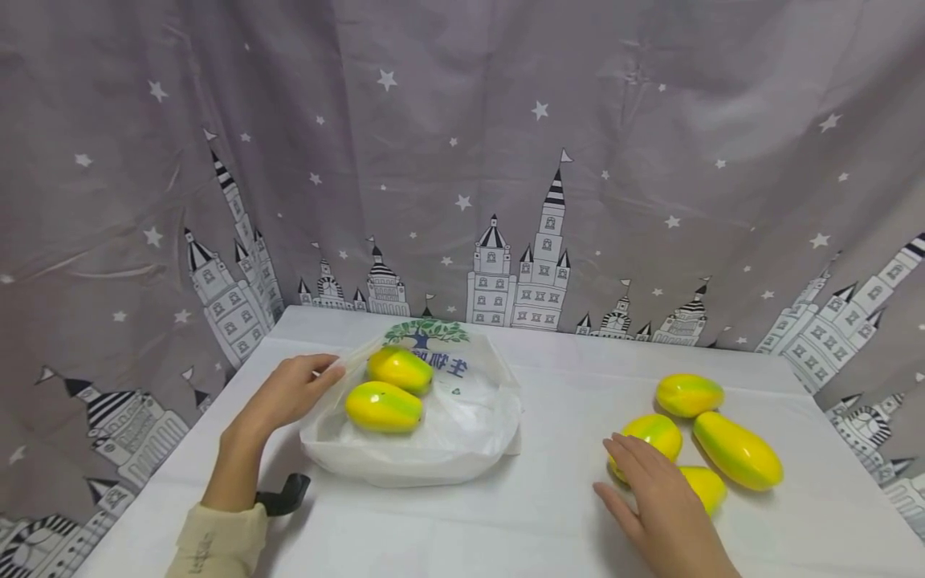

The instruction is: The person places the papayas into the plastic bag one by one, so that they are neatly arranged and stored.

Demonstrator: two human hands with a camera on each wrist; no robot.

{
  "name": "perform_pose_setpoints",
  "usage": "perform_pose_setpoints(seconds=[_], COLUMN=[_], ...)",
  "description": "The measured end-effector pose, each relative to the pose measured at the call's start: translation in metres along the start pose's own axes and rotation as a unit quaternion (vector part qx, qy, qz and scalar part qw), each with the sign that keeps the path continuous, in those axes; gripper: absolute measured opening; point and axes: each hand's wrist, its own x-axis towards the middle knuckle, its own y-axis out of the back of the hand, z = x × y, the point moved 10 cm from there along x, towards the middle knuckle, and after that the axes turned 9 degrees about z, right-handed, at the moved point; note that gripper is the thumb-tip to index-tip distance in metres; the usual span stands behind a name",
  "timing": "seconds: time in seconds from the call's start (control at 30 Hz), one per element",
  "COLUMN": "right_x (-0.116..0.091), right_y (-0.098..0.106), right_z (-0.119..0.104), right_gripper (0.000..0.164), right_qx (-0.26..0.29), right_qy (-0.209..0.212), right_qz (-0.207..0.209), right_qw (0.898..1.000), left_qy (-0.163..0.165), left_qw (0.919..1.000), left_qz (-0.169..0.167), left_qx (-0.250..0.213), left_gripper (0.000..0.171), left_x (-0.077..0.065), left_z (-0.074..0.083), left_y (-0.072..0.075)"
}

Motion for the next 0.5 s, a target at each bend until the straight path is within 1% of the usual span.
perform_pose_setpoints(seconds=[0.1,0.13,0.2,0.27,0.33,0.4,0.43,0.5], right_x=[-0.002,-0.003,-0.003,-0.003,-0.003,-0.002,-0.001,0.003], right_y=[0.011,0.014,0.019,0.019,0.02,0.023,0.025,0.028], right_z=[0.02,0.028,0.045,0.063,0.078,0.088,0.091,0.096], right_gripper=[0.053,0.052,0.053,0.054,0.054,0.054,0.052,0.05], right_qx=[0.011,0.013,0.017,0.01,0.004,0.003,0.002,-0.009], right_qy=[0.006,0.002,-0.023,-0.056,-0.077,-0.079,-0.072,-0.059], right_qz=[0.032,0.038,0.036,0.019,0.013,0.022,0.035,0.043], right_qw=[0.999,0.999,0.999,0.998,0.997,0.997,0.997,0.997], left_qy=[0.0,0.0,-0.001,-0.002,-0.001,0.001,0.002,0.005], left_qw=[1.0,1.0,1.0,1.0,1.0,1.0,1.0,1.0], left_qz=[0.001,0.001,0.002,0.002,0.002,0.001,0.001,-0.001], left_qx=[0.0,-0.001,0.0,0.0,-0.001,-0.003,-0.003,-0.005], left_gripper=[0.047,0.047,0.047,0.047,0.047,0.047,0.047,0.047], left_x=[0.0,0.0,-0.001,-0.001,-0.001,-0.001,-0.001,-0.001], left_z=[-0.001,-0.001,-0.001,-0.001,-0.001,-0.001,-0.001,-0.001], left_y=[0.0,0.001,0.001,0.001,0.001,0.0,0.0,-0.001])
